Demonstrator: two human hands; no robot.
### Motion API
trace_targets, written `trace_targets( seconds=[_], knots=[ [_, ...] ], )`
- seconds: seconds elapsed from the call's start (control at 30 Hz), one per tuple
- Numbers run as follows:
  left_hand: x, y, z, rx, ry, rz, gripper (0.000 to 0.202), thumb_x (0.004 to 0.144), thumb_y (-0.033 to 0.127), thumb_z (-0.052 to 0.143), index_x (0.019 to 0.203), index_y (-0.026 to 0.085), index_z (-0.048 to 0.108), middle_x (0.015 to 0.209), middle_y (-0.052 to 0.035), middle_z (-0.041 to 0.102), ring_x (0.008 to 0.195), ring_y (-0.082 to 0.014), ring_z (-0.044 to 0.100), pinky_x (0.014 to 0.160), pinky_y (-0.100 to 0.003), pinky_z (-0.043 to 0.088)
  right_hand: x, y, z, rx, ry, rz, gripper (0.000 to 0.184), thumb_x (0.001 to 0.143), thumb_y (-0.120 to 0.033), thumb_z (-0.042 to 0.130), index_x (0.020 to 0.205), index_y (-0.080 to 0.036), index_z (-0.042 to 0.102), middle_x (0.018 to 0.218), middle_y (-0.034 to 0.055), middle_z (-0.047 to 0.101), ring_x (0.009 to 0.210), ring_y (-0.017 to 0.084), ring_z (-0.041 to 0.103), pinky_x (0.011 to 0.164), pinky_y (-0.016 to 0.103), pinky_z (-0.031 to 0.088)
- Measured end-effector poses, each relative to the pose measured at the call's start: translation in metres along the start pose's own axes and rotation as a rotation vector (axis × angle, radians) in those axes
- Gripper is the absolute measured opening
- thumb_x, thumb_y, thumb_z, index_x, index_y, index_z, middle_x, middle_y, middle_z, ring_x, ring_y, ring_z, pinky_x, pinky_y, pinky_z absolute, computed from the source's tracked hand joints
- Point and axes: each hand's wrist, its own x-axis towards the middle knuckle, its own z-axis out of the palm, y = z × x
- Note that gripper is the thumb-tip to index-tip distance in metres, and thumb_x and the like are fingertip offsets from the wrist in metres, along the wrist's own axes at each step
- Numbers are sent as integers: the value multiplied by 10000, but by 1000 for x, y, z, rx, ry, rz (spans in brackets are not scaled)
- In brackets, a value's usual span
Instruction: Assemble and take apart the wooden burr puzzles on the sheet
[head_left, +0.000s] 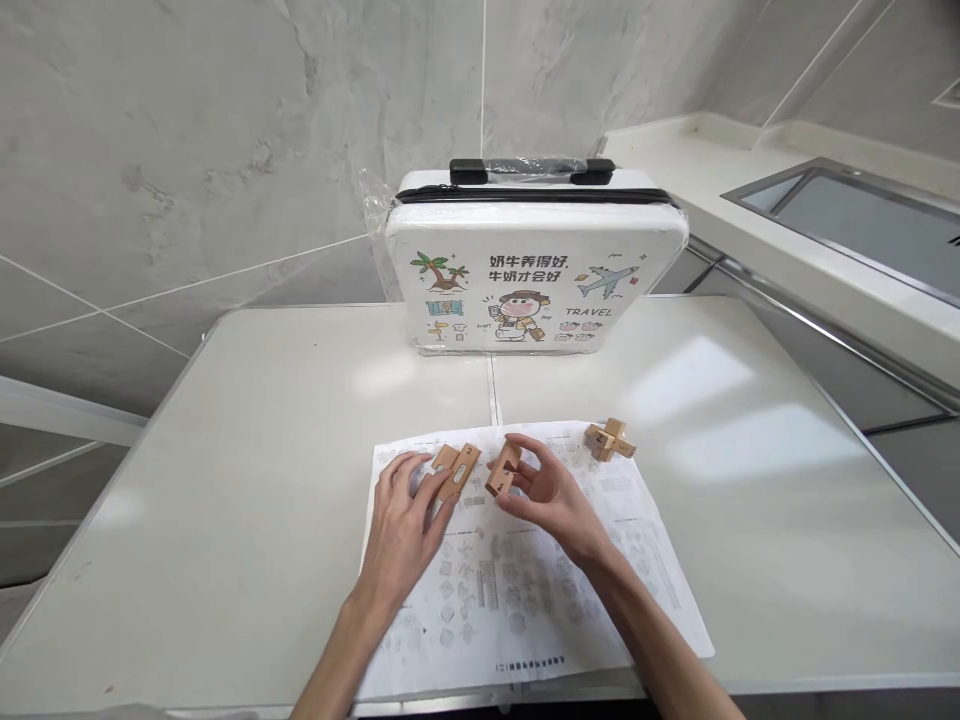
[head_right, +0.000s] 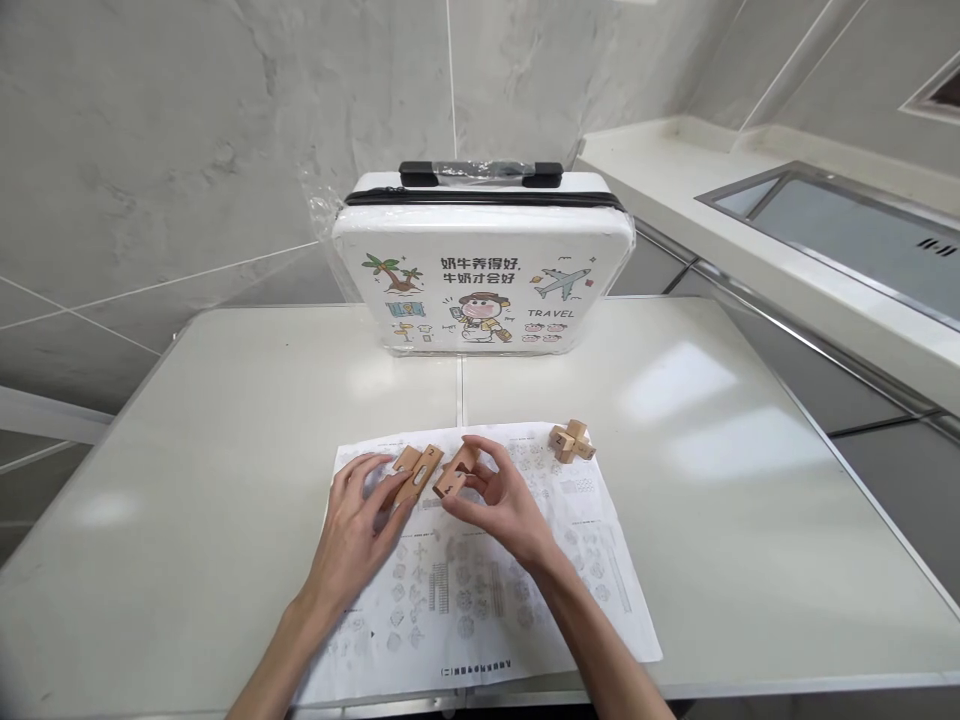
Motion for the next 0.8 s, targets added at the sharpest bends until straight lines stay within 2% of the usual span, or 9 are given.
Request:
trace_targets(
  seconds=[0.07,0.2,0.3,0.43,0.53,0.67,0.73,0.8],
  knots=[
    [2,1,3,1,-4,4,278,1043,315,636,1320,301,640,1472,-100,576,1440,-351,454,1116,-586,532,4,-4,-5,120,-35,87,768,834,-380,897,1478,-312,483,1255,92,714,1171,289,708,987,478,595],
    [7,6,7,3,-7,0,230,1028,328,649,1254,287,656,1464,-102,594,1453,-373,444,1107,-621,529,12,-9,-10,169,-67,165,782,765,-375,957,1428,-305,548,1168,65,735,1048,267,745,967,470,596],
    [11,11,9,-1,-14,-4,159,1020,319,650,1172,271,658,1451,-100,600,1463,-384,425,1100,-625,529,18,-8,-14,157,-85,167,640,815,-386,929,1354,-285,598,1057,35,746,988,233,742,958,424,579],
    [15,16,10,-22,-34,-9,118,1007,311,662,1105,257,625,1435,-99,598,1472,-384,407,1096,-616,534,25,-3,-22,114,-54,143,402,925,-477,822,1217,-251,661,970,23,742,929,205,710,908,365,557],
    [17,17,10,-17,-51,6,76,1009,293,659,1066,252,629,1422,-99,595,1465,-386,410,1092,-607,533,26,0,-27,126,-39,122,360,935,-499,808,1161,-251,676,942,13,728,860,187,691,866,350,566],
    [19,20,10,-10,-41,23,109,1023,272,641,1130,259,658,1380,-102,627,1405,-376,466,1046,-568,553,24,0,-30,142,-27,132,372,936,-505,807,1184,-246,708,999,21,734,898,187,716,934,366,570],
    [22,23,9,-35,11,-2,123,1030,276,636,1151,260,654,1322,-95,672,1327,-351,527,1019,-539,560,24,0,-30,153,-22,141,350,917,-513,824,1107,-235,725,1022,28,739,918,195,729,962,378,573],
    [24,28,7,-110,51,-62,64,1054,292,599,1078,255,646,1224,-78,720,1203,-307,610,976,-491,570,23,1,-30,168,-10,138,338,895,-508,847,1032,-228,719,1026,31,742,949,205,737,977,383,577]
  ],
)
